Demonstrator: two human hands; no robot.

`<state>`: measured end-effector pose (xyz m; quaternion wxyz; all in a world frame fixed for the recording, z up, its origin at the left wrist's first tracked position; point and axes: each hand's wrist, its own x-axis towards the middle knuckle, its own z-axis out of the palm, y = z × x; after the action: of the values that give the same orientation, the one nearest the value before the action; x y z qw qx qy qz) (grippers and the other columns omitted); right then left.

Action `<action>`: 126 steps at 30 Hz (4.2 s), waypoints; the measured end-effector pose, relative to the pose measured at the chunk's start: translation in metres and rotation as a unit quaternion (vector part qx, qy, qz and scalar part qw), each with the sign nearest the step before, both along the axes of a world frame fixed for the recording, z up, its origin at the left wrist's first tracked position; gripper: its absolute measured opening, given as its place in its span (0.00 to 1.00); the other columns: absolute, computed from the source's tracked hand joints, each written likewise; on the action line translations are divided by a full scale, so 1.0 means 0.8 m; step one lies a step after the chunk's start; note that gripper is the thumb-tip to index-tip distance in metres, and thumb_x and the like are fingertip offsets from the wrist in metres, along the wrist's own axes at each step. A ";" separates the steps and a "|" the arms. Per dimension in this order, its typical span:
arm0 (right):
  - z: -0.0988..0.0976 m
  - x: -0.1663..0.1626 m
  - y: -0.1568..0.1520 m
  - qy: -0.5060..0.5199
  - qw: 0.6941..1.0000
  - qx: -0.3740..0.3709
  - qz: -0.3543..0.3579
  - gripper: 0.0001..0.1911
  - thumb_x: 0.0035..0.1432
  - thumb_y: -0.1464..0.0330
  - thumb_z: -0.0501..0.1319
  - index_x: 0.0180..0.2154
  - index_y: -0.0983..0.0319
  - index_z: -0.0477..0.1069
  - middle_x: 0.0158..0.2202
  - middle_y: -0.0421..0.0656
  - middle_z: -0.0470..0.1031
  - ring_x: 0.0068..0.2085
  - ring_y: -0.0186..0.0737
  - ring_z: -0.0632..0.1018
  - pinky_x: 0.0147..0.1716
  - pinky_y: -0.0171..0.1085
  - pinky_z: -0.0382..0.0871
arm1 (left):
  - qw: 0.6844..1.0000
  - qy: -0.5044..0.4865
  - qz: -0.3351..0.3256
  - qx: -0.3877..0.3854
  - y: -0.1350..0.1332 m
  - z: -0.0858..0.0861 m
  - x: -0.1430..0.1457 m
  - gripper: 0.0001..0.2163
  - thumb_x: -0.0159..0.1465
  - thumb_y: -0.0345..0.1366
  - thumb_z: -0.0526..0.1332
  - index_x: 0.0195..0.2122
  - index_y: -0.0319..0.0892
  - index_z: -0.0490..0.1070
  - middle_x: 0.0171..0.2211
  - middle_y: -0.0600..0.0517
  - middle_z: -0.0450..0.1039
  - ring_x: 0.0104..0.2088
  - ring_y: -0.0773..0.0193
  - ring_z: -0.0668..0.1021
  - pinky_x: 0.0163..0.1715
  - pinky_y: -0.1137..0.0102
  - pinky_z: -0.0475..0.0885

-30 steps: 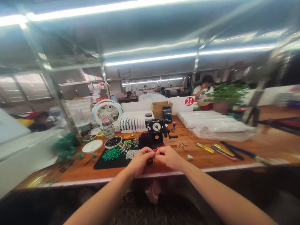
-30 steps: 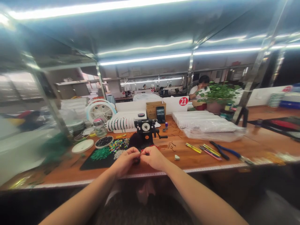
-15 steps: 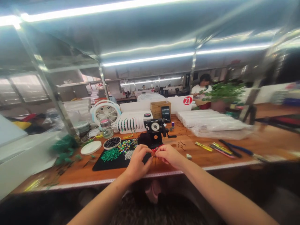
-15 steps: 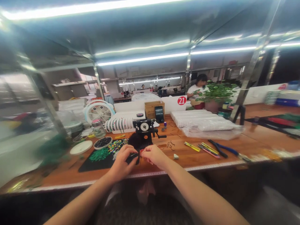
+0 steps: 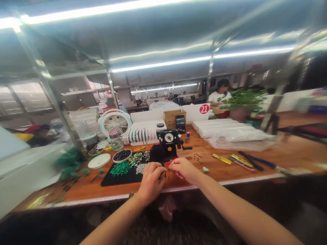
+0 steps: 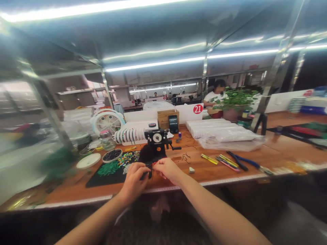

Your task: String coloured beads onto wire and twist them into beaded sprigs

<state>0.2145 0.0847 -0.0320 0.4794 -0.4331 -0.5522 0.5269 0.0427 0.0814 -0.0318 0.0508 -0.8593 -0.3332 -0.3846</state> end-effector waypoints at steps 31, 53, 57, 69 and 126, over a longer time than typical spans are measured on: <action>-0.013 -0.006 -0.013 -0.297 0.883 0.357 -0.075 0.08 0.53 0.75 0.56 0.25 0.62 0.68 0.25 0.41 0.68 0.28 0.35 0.69 0.31 0.34 0.61 | 0.875 -0.283 0.071 -0.387 0.014 0.020 0.012 0.06 0.46 0.39 0.65 0.20 0.41 0.75 0.21 0.52 0.75 0.26 0.60 0.74 0.29 0.68 0.65; -0.008 0.001 -0.017 -0.300 0.872 0.385 -0.033 0.08 0.56 0.75 0.53 0.28 0.61 0.66 0.28 0.40 0.69 0.30 0.35 0.70 0.32 0.33 0.62 | 0.906 -0.171 -0.016 -0.387 0.030 0.047 -0.013 0.06 0.50 0.39 0.64 0.21 0.44 0.75 0.23 0.54 0.73 0.28 0.61 0.72 0.32 0.70 0.63; -0.004 0.001 -0.021 -0.309 0.867 0.392 -0.004 0.07 0.57 0.75 0.53 0.30 0.61 0.67 0.30 0.41 0.69 0.32 0.36 0.70 0.34 0.33 0.63 | 0.907 -0.171 -0.051 -0.382 0.031 0.055 -0.008 0.06 0.49 0.38 0.66 0.18 0.45 0.74 0.24 0.55 0.72 0.31 0.62 0.71 0.37 0.71 0.62; -0.005 -0.006 -0.025 -0.204 0.887 0.413 -0.035 0.09 0.61 0.73 0.51 0.29 0.61 0.64 0.32 0.42 0.64 0.35 0.37 0.68 0.36 0.35 0.63 | 0.776 -0.273 -0.077 -0.564 0.046 0.018 0.018 0.16 0.48 0.47 0.64 0.18 0.38 0.69 0.18 0.52 0.68 0.20 0.68 0.69 0.24 0.71 0.63; -0.004 -0.011 -0.029 -0.205 0.913 0.347 -0.065 0.08 0.57 0.75 0.54 0.28 0.62 0.67 0.27 0.40 0.67 0.30 0.36 0.68 0.31 0.34 0.62 | 0.966 -0.034 0.005 -0.257 -0.009 0.064 -0.010 0.09 0.49 0.31 0.64 0.33 0.43 0.72 0.33 0.52 0.73 0.36 0.59 0.74 0.38 0.67 0.66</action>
<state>0.2061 0.0612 -0.0349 0.5087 -0.3735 -0.7570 0.1694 0.0345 0.0738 0.0194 -0.1813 -0.8283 -0.4263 -0.3152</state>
